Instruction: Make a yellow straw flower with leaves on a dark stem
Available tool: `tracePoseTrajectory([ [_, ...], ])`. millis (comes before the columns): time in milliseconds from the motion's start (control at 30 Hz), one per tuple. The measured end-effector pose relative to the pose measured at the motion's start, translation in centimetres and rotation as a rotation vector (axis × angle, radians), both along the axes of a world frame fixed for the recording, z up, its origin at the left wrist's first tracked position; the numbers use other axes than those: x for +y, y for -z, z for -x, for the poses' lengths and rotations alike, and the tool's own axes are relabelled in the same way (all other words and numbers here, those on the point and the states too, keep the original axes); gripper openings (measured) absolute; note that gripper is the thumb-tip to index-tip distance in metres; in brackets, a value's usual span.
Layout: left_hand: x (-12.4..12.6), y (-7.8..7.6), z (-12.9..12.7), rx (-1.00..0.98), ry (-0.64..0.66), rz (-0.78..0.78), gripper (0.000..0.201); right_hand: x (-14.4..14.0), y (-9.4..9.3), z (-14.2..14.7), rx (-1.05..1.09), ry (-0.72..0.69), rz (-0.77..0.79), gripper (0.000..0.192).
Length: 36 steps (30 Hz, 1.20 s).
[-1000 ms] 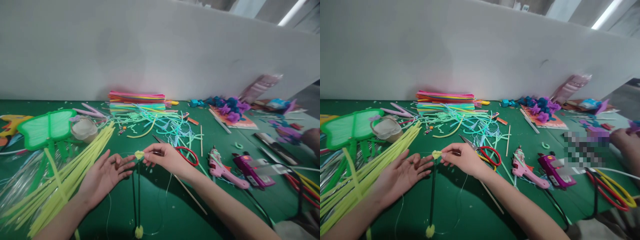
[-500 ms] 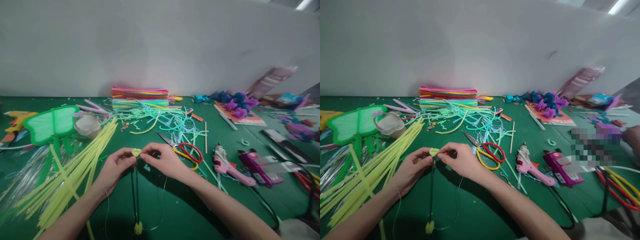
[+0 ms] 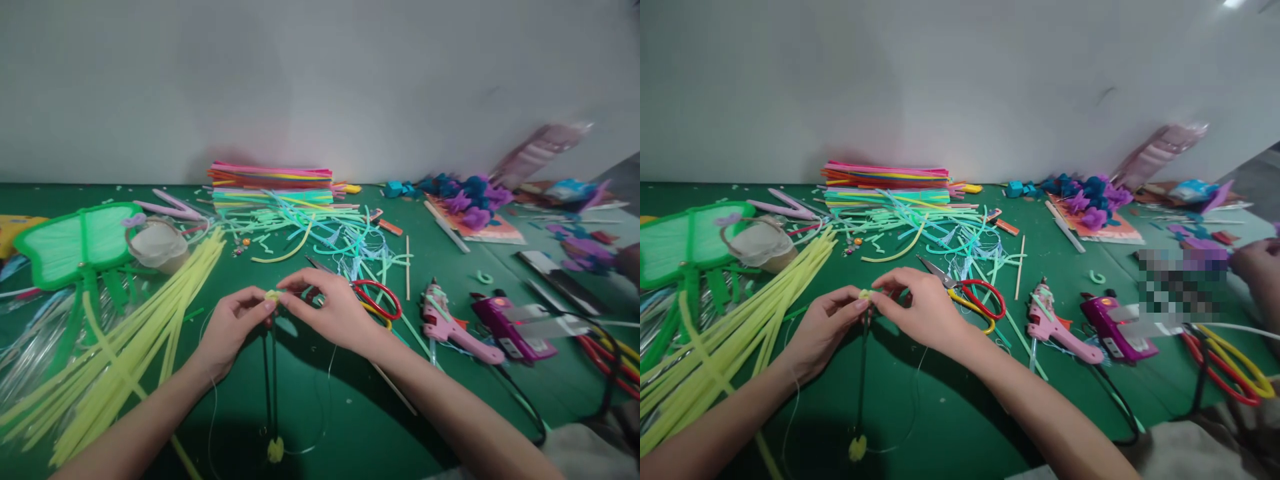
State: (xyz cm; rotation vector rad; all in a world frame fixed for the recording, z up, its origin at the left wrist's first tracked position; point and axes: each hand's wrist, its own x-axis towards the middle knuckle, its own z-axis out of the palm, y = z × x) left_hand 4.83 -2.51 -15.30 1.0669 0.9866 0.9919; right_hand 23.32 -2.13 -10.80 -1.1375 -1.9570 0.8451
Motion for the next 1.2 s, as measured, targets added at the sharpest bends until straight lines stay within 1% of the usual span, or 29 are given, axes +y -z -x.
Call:
tracePoseTrajectory([
  [200,-0.2,-0.1,-0.2,0.095,-0.011,-0.050,0.015,-0.1,0.1,0.4,-0.196,0.052,-0.224,0.017],
  [300,-0.2,0.0,-0.3,0.112,-0.024,-0.057,0.017,-0.4,0.2,0.7,-0.227,0.129,-0.252,0.016],
  [367,-0.3,0.0,-0.3,0.128,-0.026,-0.061,0.018,-0.4,0.2,0.7,-0.215,0.159,-0.218,0.014],
  [433,-0.4,0.1,-0.2,0.136,-0.020,-0.061,0.018,-0.2,0.1,0.6,-0.161,0.146,-0.140,0.015],
  [533,-0.4,0.0,0.0,0.134,0.007,-0.062,0.018,0.1,-0.1,0.3,-0.047,0.065,0.009,0.016],
  [600,-0.4,-0.2,0.0,0.139,0.027,-0.062,0.019,0.3,-0.2,0.2,-0.005,0.005,0.070,0.015],
  [667,-0.3,-0.2,-0.1,0.148,0.037,-0.060,0.021,0.3,-0.2,0.1,0.017,-0.020,0.096,0.013],
  [933,-0.4,0.1,0.0,0.132,0.020,-0.044,0.018,0.3,0.1,-0.3,0.064,0.025,0.161,0.010],
  [1200,-0.5,0.2,0.1,0.108,0.012,-0.053,0.017,0.4,0.2,-0.6,0.097,0.013,0.266,0.011],
])
